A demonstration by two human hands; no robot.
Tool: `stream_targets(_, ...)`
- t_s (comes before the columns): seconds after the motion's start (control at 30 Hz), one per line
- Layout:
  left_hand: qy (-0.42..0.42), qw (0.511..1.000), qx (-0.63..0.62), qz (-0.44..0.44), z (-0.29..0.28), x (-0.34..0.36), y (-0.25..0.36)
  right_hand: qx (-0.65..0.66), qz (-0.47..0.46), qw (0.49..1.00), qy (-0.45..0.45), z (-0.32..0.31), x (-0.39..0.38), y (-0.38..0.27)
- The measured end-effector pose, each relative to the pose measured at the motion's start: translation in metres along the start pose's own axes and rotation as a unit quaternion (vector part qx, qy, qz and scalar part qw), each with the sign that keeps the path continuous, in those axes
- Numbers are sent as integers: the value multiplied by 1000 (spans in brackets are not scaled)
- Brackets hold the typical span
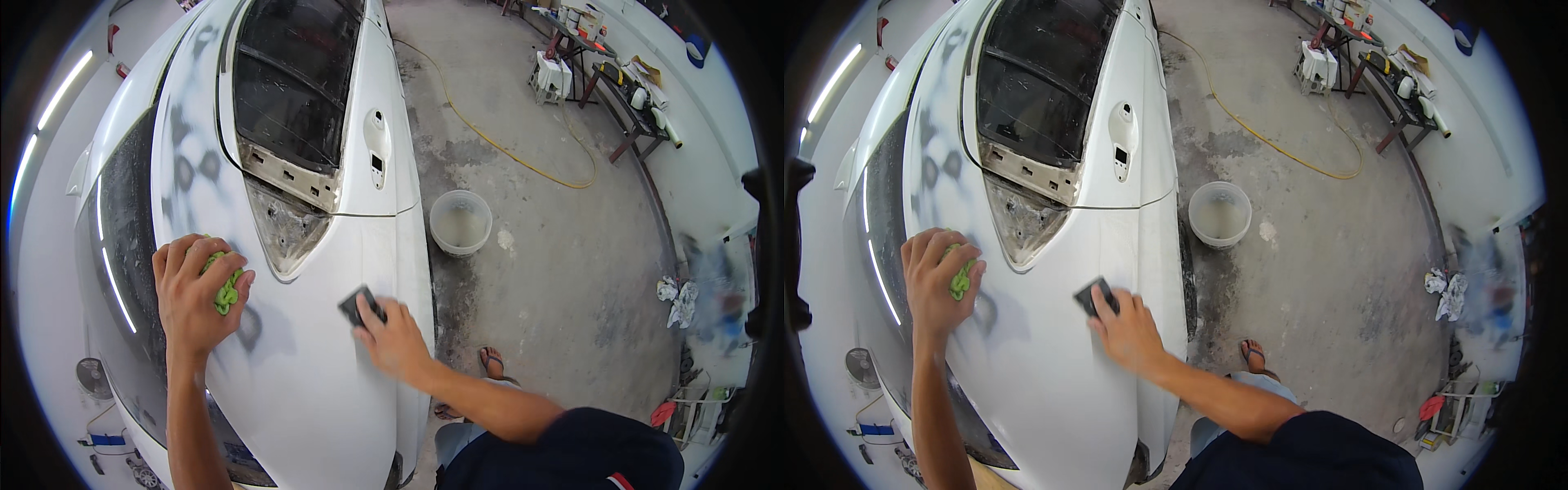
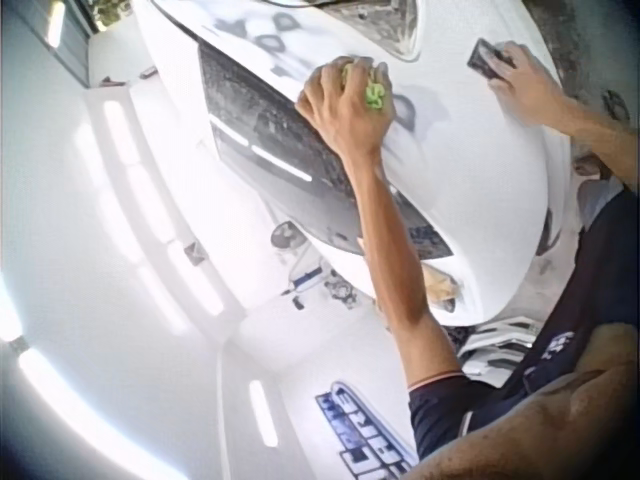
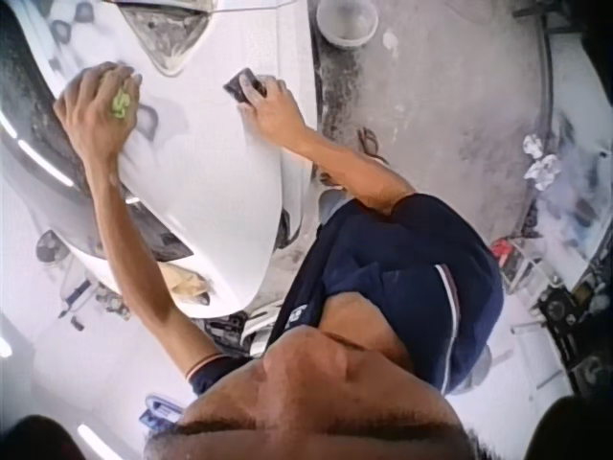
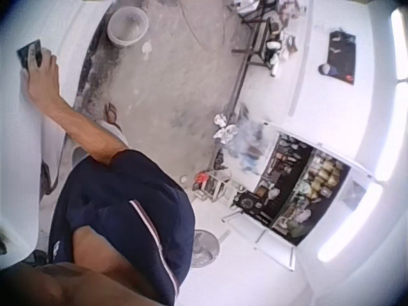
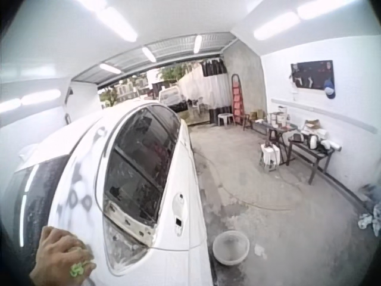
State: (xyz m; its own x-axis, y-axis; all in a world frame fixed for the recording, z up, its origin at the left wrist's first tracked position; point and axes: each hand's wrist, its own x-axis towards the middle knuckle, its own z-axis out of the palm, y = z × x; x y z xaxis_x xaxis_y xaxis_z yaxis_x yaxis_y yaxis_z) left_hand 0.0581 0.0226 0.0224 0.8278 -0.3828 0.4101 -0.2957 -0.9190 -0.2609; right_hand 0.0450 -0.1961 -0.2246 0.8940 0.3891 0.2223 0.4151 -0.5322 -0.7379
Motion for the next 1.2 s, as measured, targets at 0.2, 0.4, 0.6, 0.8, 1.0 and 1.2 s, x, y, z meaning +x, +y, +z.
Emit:
stream_targets(0.2, 1, 1000, 7, -3, 0, 0, -1, -6, 42, 997, 61, -7, 59, 7)
stream_targets(0.4, -4, 1000, 4, -1, 0, 0, 0, 39, -70, 995, 53, 7, -18, 0)
stream_targets(0.6, -5, 1000, 24, 2, 0, 0, 1, 92, -36, 984, 150, 4, 63, 33)
stream_targets(0.8, -19, 999, 30, 0, 0, 2, 2, 172, -196, 964, 51, 25, -11, 46)
stream_targets(1.0, -28, 999, 40, 5, 0, 3, 3, 213, -133, 967, 53, 19, 30, 54)
stream_targets(1.2, -41, 998, 49, 6, 0, 4, 3, 239, -265, 934, -2, 17, 55, 90)
